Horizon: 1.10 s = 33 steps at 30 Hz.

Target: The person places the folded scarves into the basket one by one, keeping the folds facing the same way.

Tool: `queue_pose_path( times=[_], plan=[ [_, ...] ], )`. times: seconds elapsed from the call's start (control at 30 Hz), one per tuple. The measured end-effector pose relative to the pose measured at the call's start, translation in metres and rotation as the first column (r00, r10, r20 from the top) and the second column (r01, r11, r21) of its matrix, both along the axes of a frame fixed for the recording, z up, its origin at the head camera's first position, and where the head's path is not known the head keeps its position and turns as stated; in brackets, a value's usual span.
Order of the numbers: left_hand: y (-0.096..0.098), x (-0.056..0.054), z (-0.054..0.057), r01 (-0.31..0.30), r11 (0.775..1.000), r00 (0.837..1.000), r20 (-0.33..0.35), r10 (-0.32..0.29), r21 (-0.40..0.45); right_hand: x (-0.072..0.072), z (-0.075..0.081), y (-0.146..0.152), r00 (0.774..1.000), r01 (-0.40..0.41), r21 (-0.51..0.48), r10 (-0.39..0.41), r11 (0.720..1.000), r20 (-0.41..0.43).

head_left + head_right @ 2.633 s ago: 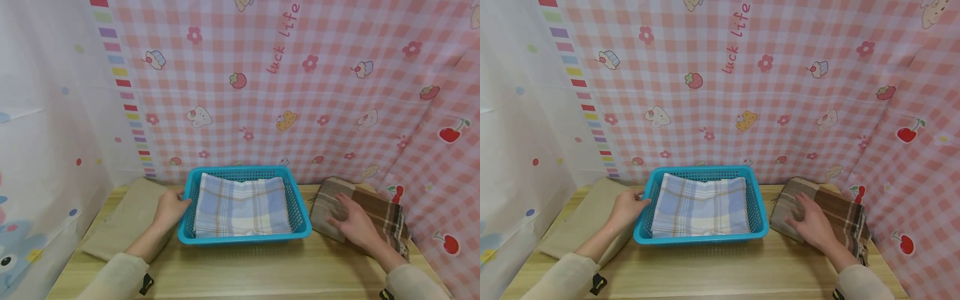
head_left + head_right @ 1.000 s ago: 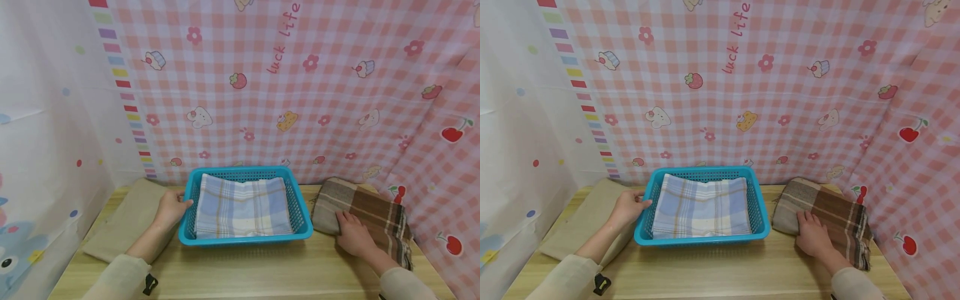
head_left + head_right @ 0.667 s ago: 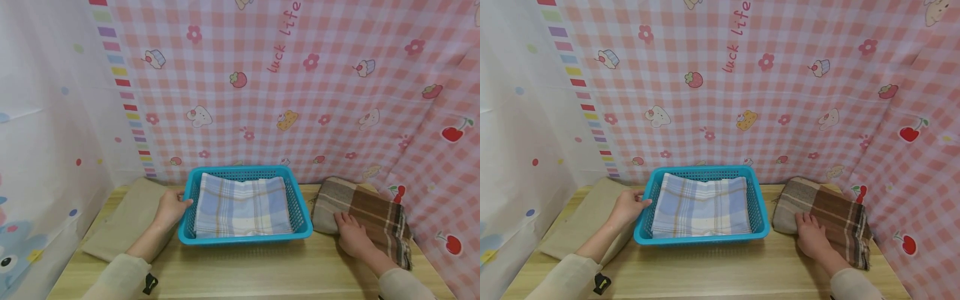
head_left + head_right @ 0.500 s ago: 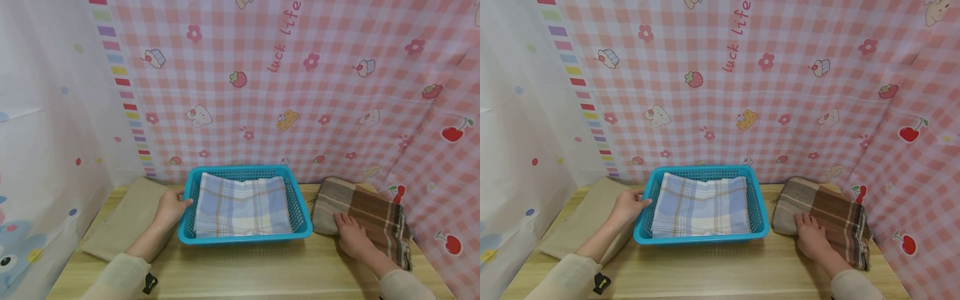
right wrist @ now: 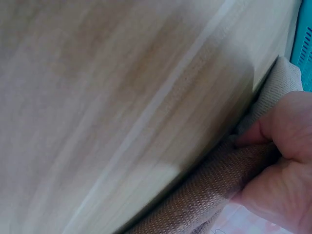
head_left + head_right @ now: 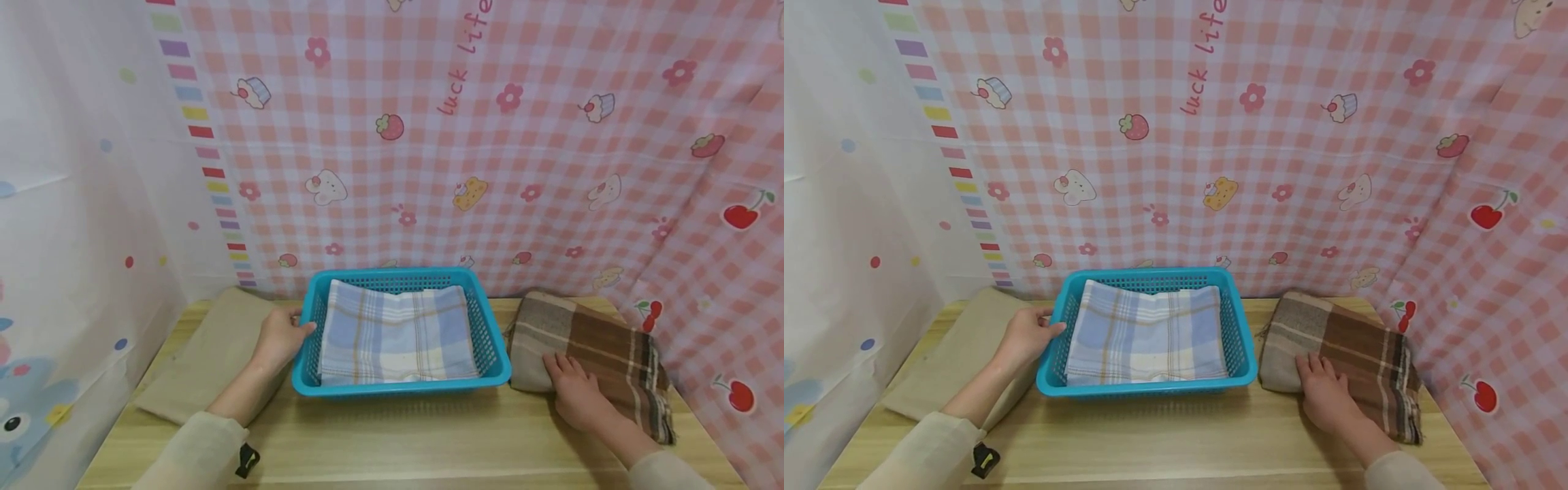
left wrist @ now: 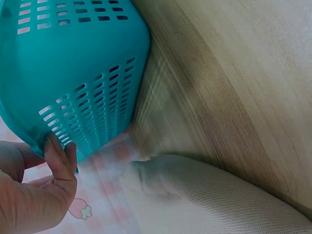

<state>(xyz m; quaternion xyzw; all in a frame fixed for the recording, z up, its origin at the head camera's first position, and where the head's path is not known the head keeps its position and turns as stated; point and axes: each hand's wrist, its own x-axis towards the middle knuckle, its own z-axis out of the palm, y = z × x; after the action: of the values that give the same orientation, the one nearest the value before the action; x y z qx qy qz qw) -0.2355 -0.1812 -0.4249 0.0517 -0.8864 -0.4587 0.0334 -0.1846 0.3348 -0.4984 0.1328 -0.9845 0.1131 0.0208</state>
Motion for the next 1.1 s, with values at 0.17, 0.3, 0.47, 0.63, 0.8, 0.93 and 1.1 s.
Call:
queue_pose_path(
  times=[0.17, 0.3, 0.47, 0.63, 0.8, 0.93, 1.1],
  plan=[
    [0.001, 0.001, 0.001, 0.003, 1.0, 1.0, -0.002, -0.003, -0.001, 0.005, 0.0, -0.001, 1.0, -0.015, 0.01, 0.015, 1.0, 0.008],
    [0.001, 0.001, 0.001, 0.001, 1.0, 1.0, -0.002, -0.001, -0.008, 0.009, 0.001, -0.003, 0.999, -0.028, 0.021, 0.027, 0.999, 0.018],
    [0.001, 0.001, 0.001, 0.002, 1.0, 1.0, -0.006, -0.002, 0.002, 0.015, 0.001, -0.005, 0.998, -0.042, 0.023, 0.042, 0.999, 0.041],
    [0.0, 0.001, 0.0, 0.009, 1.0, 1.0, -0.016, -0.009, 0.013, 0.021, 0.0, -0.006, 0.995, -0.057, 0.016, 0.055, 0.998, 0.086],
    [0.0, 0.0, -0.001, 0.013, 1.0, 1.0, -0.017, -0.013, 0.004, 0.026, 0.001, -0.007, 0.99, -0.066, 0.004, 0.065, 0.998, 0.124],
    [0.0, 0.0, -0.001, 0.004, 1.0, 1.0, -0.003, -0.004, -0.022, 0.027, 0.002, -0.007, 0.982, -0.059, 0.0, 0.058, 0.998, 0.182],
    [0.001, 0.0, 0.0, -0.004, 1.0, 1.0, 0.015, 0.005, -0.031, 0.032, 0.003, -0.008, 0.977, -0.067, -0.001, 0.066, 0.998, 0.201]
  ],
)
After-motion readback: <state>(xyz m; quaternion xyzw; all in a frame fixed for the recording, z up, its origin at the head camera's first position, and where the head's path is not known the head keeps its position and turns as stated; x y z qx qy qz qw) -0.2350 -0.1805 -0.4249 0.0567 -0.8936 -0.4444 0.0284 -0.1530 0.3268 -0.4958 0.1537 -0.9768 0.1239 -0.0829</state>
